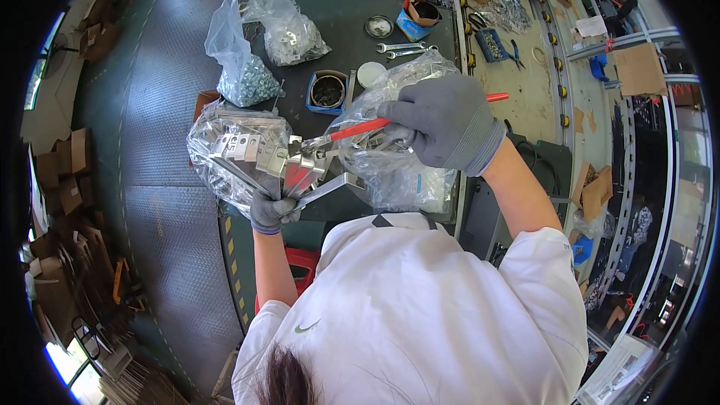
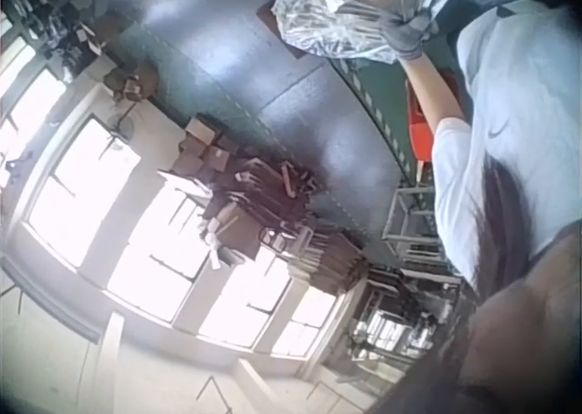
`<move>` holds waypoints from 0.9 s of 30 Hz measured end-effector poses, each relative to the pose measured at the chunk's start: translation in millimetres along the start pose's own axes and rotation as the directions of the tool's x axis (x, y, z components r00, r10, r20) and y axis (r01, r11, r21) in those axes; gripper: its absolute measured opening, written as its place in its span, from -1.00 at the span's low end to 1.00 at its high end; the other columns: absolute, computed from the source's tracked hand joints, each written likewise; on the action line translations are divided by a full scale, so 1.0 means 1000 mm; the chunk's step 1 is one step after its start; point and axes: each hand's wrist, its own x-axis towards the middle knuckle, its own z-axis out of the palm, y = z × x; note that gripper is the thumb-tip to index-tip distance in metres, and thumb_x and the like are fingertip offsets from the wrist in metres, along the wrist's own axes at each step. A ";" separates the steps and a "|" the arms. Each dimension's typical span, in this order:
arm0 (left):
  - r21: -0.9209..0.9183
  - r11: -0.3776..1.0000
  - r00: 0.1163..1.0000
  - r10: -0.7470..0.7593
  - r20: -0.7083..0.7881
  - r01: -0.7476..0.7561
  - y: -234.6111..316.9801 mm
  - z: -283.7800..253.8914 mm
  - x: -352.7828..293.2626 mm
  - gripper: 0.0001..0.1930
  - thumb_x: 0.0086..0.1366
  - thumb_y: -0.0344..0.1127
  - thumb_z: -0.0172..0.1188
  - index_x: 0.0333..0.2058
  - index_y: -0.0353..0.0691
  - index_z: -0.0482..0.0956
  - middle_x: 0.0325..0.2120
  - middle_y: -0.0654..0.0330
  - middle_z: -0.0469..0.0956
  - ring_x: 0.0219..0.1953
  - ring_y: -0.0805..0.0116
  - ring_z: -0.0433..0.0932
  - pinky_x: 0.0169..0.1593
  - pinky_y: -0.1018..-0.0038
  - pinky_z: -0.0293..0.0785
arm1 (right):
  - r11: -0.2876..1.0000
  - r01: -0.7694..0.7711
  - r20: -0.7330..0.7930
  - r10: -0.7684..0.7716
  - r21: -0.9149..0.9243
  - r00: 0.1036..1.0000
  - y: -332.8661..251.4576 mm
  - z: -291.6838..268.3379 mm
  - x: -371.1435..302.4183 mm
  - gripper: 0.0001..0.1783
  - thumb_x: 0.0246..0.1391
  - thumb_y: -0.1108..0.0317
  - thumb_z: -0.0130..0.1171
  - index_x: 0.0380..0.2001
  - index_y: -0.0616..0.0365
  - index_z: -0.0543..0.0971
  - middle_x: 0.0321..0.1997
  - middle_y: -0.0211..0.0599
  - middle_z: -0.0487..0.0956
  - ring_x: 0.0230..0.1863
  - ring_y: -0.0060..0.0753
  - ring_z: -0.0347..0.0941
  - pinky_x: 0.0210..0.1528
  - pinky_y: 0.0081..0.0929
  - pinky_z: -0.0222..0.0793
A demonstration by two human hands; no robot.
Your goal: Preparing metal components and assembling them into an electronic housing unit at a workshop bench.
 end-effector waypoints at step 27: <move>0.051 0.995 0.986 -0.072 -0.152 0.080 -0.012 -0.019 -0.013 -0.78 0.01 -0.53 0.35 -0.62 -0.26 0.44 -0.75 0.10 0.48 -0.78 0.38 0.43 -0.68 0.50 0.33 | 0.812 -0.363 0.429 0.558 -0.456 0.710 0.072 0.181 0.064 -0.78 0.09 0.29 0.17 -0.23 0.02 0.71 -0.20 -0.21 0.68 -0.15 -0.15 0.65 -0.17 -0.23 0.55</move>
